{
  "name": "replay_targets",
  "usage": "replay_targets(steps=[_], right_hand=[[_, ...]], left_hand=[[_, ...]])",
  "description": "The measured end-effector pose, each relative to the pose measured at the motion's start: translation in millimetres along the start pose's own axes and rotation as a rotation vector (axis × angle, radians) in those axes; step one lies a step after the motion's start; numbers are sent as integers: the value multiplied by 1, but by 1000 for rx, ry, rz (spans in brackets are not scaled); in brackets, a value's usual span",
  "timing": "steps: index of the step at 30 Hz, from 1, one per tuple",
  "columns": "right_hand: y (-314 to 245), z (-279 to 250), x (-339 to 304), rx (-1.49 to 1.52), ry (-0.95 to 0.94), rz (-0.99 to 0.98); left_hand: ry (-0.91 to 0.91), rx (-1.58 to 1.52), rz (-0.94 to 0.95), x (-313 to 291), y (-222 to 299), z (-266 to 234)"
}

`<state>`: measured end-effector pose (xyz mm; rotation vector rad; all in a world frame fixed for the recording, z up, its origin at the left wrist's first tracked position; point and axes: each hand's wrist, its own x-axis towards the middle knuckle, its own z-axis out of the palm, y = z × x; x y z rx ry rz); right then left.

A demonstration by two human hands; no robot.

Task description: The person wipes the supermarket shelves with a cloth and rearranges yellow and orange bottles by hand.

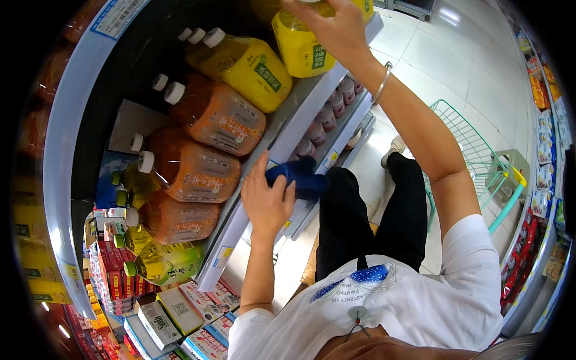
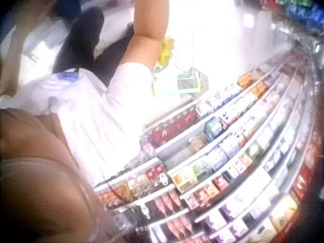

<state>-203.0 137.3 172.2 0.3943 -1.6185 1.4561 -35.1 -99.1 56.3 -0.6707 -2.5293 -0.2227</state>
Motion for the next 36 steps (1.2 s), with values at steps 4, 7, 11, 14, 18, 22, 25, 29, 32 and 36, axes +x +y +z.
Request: replay_targets(steps=[4,7,11,14,18,22,25,29,32,36], right_hand=[[37,32,15,-197,-135,11],[48,54,26,-213,-238,113],[78,75,40,-165,-289,0],[91,82,19,-165,-92,-225],[87,55,-39,-519,-177,-332],[92,40,-55,-466,-387,-32],[111,51,-45,-358,-437,-38],[145,78,-29,-250,-454,-219],[166,92,-17,-353,-438,-304],[168,85,-19,-401,-297,-392]], left_hand=[[31,-40,-14,-2,-2,6],[32,-38,-23,-3,-4,6],[57,-25,-13,-3,-5,12],[63,-22,-15,-2,-6,14],[63,-28,-23,-7,-9,16],[72,-8,-19,-2,-6,14],[74,34,-21,-4,-6,13],[73,25,-30,-6,-9,15],[115,29,-2,-7,-9,19],[88,58,-2,-2,-8,19]])
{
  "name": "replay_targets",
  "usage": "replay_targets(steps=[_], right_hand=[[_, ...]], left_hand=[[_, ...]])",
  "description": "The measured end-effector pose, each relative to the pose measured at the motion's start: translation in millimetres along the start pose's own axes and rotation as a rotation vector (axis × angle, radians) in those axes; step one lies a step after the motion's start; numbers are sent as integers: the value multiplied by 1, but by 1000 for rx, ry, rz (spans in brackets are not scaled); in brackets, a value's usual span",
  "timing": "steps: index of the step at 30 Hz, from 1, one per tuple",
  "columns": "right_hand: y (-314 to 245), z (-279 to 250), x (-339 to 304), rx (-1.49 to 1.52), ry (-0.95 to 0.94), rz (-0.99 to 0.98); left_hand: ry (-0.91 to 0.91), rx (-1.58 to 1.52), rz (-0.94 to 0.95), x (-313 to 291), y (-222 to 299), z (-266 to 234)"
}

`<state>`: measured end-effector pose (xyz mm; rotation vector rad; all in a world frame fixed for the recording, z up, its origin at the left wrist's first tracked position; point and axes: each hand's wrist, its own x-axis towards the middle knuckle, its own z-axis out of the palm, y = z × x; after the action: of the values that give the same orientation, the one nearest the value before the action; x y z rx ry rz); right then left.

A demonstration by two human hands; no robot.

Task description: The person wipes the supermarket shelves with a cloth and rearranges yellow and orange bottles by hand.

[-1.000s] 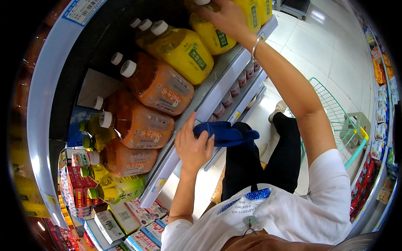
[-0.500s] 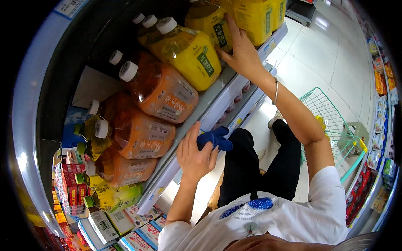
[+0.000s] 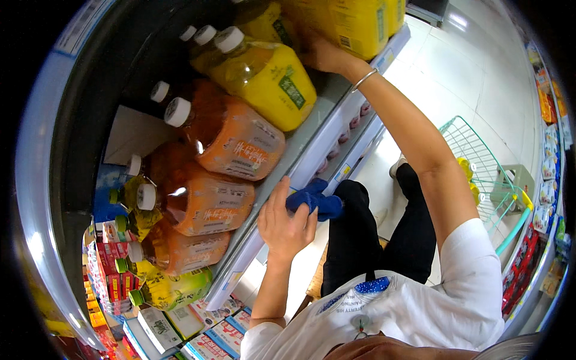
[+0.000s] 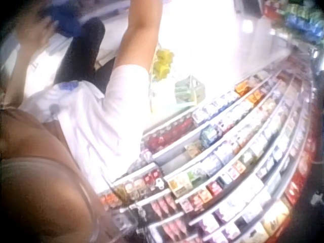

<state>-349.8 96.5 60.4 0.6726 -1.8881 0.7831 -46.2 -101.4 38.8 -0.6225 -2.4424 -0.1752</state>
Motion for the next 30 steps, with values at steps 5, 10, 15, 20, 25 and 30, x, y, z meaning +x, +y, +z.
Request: replay_targets(steps=[5,10,15,20,25,30], right_hand=[[-76,-79,-65,302,1,220],[-97,-167,-213,64,-74,661],[-48,-273,-352,-456,-161,924],[-7,-351,-440,-973,-67,1192],[35,-382,-505,-1038,114,1688],[48,-399,-506,-924,-214,1853]], left_hand=[[6,61,12,-5,-2,8],[69,181,64,-9,2,12],[118,213,101,-6,2,18],[148,268,72,-7,4,21],[160,253,108,-5,4,25],[181,157,116,-5,-3,22]])
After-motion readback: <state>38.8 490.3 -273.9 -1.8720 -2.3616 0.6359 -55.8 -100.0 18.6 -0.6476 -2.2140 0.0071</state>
